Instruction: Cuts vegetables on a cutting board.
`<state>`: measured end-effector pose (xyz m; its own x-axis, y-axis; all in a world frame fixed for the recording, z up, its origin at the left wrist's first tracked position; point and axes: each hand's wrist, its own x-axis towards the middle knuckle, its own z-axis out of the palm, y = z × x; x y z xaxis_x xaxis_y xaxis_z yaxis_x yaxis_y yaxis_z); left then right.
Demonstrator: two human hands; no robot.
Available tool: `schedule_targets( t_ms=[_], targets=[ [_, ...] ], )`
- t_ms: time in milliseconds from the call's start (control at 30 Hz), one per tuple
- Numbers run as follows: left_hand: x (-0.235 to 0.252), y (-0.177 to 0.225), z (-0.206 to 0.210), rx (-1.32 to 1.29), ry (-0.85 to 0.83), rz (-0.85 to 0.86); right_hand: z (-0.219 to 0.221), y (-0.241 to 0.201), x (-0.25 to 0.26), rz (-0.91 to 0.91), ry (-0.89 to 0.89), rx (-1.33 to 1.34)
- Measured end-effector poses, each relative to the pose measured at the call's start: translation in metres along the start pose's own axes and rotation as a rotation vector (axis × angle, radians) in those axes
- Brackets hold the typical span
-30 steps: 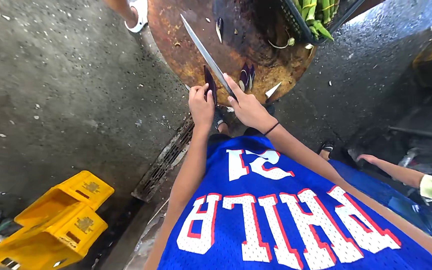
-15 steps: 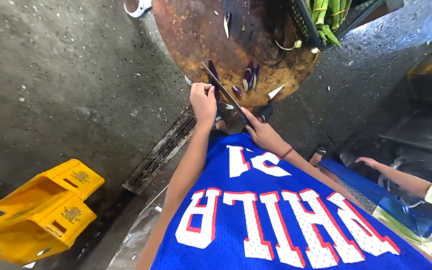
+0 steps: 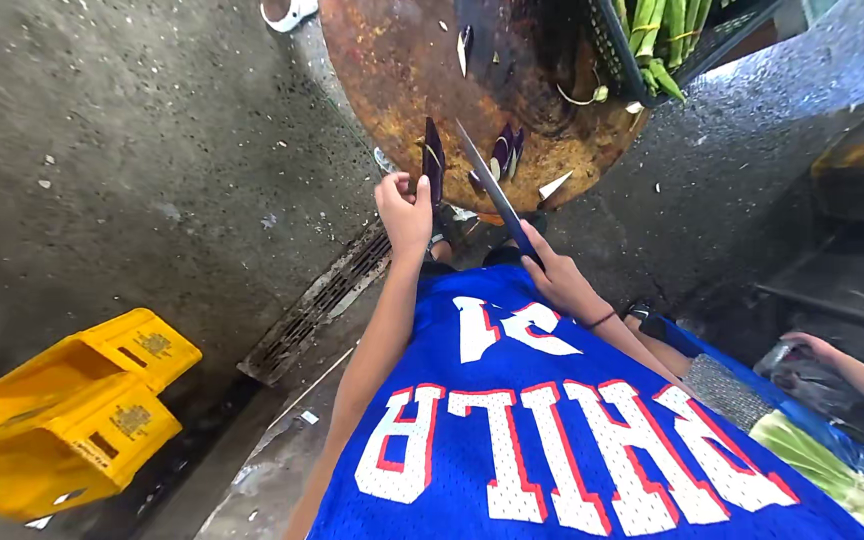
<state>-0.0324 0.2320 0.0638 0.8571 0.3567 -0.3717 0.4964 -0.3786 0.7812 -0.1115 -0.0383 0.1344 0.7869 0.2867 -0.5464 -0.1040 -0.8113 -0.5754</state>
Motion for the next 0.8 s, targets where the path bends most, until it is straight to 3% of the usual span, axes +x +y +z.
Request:
schedule_targets(
  t_ms=[67,167,367,633,800],
  targets=[
    [-0.009,-0.009,0.004,-0.184,-0.076,-0.125,0.001,-0.022,0.034,-0.046,0.012,0.009],
    [-0.014,-0.017,0.012,-0.427,-0.123,-0.170,0.003,-0.057,0.078,-0.113,-0.012,0.026],
    [0.000,-0.017,0.017,-0.526,-0.059,-0.175,0.007,-0.083,0.119,-0.130,-0.068,-0.055],
    [-0.002,-0.022,0.025,-0.533,-0.008,-0.175,0.030,-0.028,0.056,-0.045,-0.093,-0.091],
    [-0.002,-0.022,0.027,-0.543,0.015,-0.157,0.046,0.026,0.015,-0.125,-0.037,-0.091]
  ],
)
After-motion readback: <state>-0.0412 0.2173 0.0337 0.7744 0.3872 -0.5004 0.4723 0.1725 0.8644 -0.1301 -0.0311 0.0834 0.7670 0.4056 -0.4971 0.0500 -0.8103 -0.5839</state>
